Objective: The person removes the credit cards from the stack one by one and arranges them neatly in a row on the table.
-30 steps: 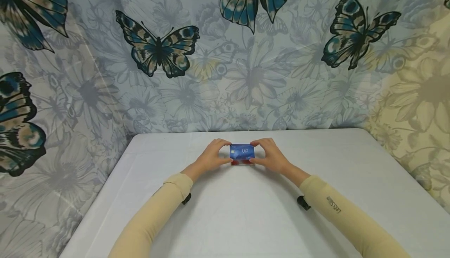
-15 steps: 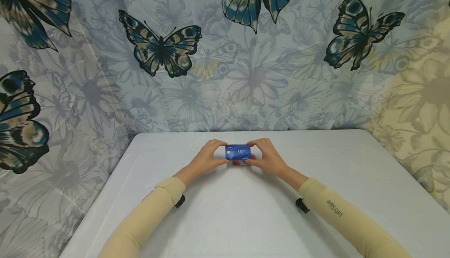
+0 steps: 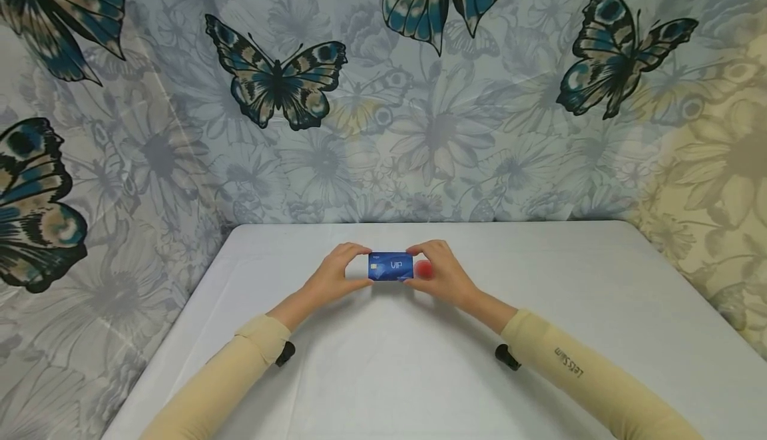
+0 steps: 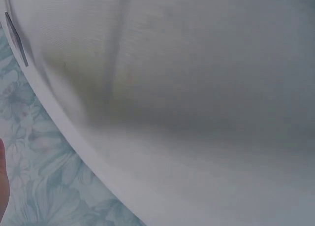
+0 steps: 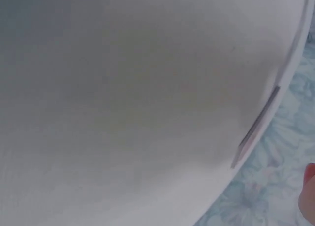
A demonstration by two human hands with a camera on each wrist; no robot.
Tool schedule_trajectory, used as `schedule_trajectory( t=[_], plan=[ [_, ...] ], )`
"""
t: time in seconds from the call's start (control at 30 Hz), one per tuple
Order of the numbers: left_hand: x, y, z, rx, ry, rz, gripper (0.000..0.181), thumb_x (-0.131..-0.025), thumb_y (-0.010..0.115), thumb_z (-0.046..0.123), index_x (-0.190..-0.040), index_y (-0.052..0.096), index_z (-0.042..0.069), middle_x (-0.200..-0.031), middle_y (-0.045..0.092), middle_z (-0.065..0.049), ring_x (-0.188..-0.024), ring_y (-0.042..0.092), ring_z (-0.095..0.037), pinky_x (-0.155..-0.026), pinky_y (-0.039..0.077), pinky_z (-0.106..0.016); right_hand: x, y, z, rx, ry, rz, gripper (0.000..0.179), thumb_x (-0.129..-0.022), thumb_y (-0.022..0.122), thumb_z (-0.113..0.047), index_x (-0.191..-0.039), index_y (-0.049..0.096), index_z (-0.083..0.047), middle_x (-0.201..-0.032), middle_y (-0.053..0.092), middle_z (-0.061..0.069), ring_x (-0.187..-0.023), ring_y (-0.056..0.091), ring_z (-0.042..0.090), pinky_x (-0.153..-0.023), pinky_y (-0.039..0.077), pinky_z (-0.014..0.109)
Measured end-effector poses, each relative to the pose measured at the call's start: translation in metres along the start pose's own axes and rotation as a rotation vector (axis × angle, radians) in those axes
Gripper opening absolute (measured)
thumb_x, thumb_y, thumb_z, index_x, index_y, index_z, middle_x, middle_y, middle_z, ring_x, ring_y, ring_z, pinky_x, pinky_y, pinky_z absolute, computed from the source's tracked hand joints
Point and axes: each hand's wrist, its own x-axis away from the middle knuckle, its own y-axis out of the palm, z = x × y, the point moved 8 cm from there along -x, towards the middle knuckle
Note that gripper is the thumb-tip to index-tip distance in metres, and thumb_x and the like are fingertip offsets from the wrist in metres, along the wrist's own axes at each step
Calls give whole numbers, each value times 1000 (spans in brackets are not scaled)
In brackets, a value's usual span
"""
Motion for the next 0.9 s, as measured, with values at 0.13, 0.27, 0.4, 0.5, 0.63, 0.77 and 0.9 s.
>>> schedule_trajectory(
  t=[0.13,0.27,0.4,0.5,0.63,0.77,0.9],
  plan=[
    [13,-10,2,-5,10,12,58,-80,82,24,-131,58,9,-130,56,-3,-124,48,-23,-101,44,-45,1,5,-12,-27,-17,-9,54,-76,86,-22,-122,61,-11,-120,59,5,-119,41,24,-100,42,47],
    [26,-20,1,-16,8,25,58,-79,83,24,-130,59,9,-128,57,-3,-123,49,-23,-100,45,-46,2,11,-26,-31,-59,-11,53,-76,86,-22,-121,61,-11,-118,60,4,-116,42,23,-98,43,44],
    [39,-27,1,-33,15,27,57,-79,83,24,-129,60,9,-126,58,-3,-121,50,-23,-98,46,-46,3,19,-37,-4,-81,-15,53,-75,86,-24,-120,61,-12,-117,60,2,-115,44,21,-97,42,44],
    [50,-32,0,-45,9,25,56,-79,84,24,-128,60,10,-125,59,-3,-119,51,-23,-97,47,-46,4,25,-46,4,-95,-24,54,-74,87,-25,-119,62,-12,-115,60,1,-111,45,19,-91,45,40],
    [68,-41,-3,-54,-22,23,57,-77,85,23,-127,60,11,-125,59,-2,-119,52,-23,-95,48,-46,4,37,-59,1,-123,-49,53,-74,87,-26,-118,62,-12,-112,59,-1,-108,45,16,-88,48,35],
    [85,-48,-7,-69,-33,24,58,-76,85,22,-127,60,10,-125,59,-2,-118,52,-24,-94,48,-47,2,51,-71,4,-138,-83,52,-74,86,-28,-117,62,-13,-111,59,-3,-111,46,15,-95,45,35],
    [98,-52,-9,-73,-40,15,58,-77,85,25,-127,60,10,-125,59,-2,-118,53,-24,-94,48,-48,3,63,-78,-4,-116,-118,51,-74,86,-28,-117,62,-15,-111,59,-4,-111,45,14,-95,44,34]
  ],
)
